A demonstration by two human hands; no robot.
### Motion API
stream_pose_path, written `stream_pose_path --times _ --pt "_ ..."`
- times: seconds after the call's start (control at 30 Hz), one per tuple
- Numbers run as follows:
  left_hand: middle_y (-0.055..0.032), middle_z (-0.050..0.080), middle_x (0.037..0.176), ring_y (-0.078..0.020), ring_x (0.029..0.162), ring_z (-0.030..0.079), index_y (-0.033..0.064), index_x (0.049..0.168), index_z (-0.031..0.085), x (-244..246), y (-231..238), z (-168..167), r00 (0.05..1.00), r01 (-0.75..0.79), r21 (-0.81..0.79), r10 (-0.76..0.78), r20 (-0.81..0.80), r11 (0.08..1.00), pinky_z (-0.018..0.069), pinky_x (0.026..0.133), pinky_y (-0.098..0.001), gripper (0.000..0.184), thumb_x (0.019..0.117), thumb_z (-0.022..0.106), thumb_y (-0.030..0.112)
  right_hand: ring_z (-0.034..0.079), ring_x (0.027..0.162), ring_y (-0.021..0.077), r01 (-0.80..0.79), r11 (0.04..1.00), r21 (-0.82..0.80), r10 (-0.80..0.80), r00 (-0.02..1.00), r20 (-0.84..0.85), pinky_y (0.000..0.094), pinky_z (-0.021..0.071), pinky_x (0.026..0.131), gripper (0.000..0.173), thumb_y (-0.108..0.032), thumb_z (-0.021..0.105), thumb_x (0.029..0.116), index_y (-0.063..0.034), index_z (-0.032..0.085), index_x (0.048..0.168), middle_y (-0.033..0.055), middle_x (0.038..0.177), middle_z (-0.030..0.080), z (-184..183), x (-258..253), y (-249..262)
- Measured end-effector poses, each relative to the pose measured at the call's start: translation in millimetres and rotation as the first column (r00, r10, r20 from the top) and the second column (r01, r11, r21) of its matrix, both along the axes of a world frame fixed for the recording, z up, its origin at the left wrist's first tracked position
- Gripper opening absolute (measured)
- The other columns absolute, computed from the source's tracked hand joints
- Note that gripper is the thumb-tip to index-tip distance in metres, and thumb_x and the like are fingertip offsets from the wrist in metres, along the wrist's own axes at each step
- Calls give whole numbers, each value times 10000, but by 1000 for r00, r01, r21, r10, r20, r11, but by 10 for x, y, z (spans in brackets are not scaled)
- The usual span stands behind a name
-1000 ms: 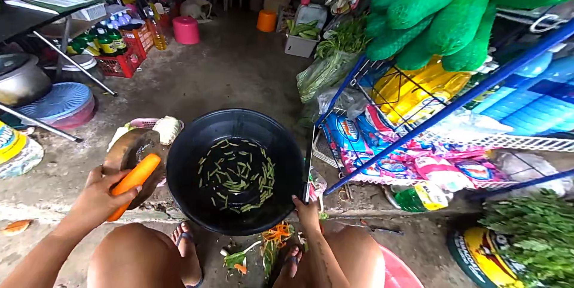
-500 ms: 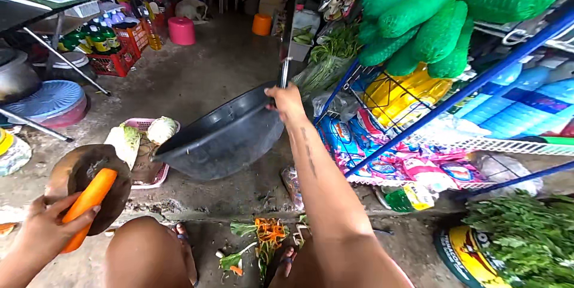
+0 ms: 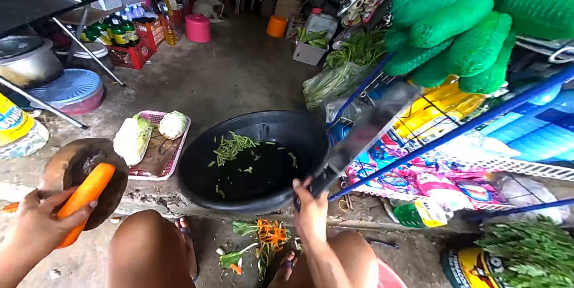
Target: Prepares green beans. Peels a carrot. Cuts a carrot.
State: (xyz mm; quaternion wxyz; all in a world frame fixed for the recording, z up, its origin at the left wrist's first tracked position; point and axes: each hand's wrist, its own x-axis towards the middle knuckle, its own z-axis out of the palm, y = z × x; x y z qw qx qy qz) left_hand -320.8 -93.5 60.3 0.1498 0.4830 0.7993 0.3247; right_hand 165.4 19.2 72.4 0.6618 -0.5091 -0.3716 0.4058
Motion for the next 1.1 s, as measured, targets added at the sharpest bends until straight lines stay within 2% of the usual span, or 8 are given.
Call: stream_pose_path --times 0.23,0.37,0.47,0.57,0.67,0.83,1.0,1.1 --pt "-369 434 1459 -535 1210 551 48 1332 642 25 334 46 1000 2 17 -1 -29 1000 447 960 -733 648 849 771 461 698 672 188 -242 928 -284 145 935 -323 376 639 688 161 82 622 888 -2 537 996 84 776 668 -1083 -365 -1036" --pt "-407 382 1483 -593 1215 523 38 1258 702 298 497 279 972 78 27 -71 -224 997 439 946 -758 578 820 843 388 737 831 279 -591 601 -538 301 791 -533 419 642 771 271 -50 572 1047 34 478 1287 198 1042 683 -1078 -467 -1067" --pt "-418 370 1480 -585 1235 511 18 1263 698 429 555 437 955 128 -35 -133 -267 991 440 978 -725 537 830 868 285 672 692 185 -668 359 -652 567 711 -416 357 612 662 370 -298 531 1093 -5 525 1319 100 929 656 -1015 -254 -1077" --pt "-417 381 1472 -576 1225 523 13 1255 698 435 577 441 952 151 -79 -167 -255 985 446 976 -715 530 830 867 282 539 538 127 -609 359 -707 773 619 -141 312 518 538 416 -409 531 1078 -89 536 1343 16 705 535 -1024 -60 -892" --pt "-410 365 1490 -570 1217 535 25 1257 703 420 606 345 936 185 -105 -208 -283 977 459 963 -710 526 822 871 268 616 591 237 -498 356 -791 885 452 114 425 569 602 596 -505 497 1072 -122 412 1521 127 813 614 -949 -132 -323" --pt "-415 350 1505 -597 1232 517 39 1228 725 501 663 334 913 211 -111 -236 -333 971 449 976 -716 521 787 892 261 682 771 282 -412 196 -890 975 176 134 454 589 734 617 -531 496 1068 -104 444 1510 177 989 664 -1096 -661 475" --pt "-431 366 1475 -595 1190 539 51 1171 747 565 689 327 893 280 -8 -263 -366 960 461 942 -709 551 741 833 386 618 707 203 -408 133 -903 973 225 42 379 558 692 615 -539 499 1064 -120 417 1507 103 917 611 -1454 -821 922" --pt "-432 397 1445 -573 1139 569 59 1159 749 713 743 403 875 328 24 -294 -385 944 476 898 -694 587 734 769 463 585 683 194 -428 230 -874 923 381 56 375 534 664 571 -513 504 1071 -125 457 1488 91 903 604 -1658 -682 1129"
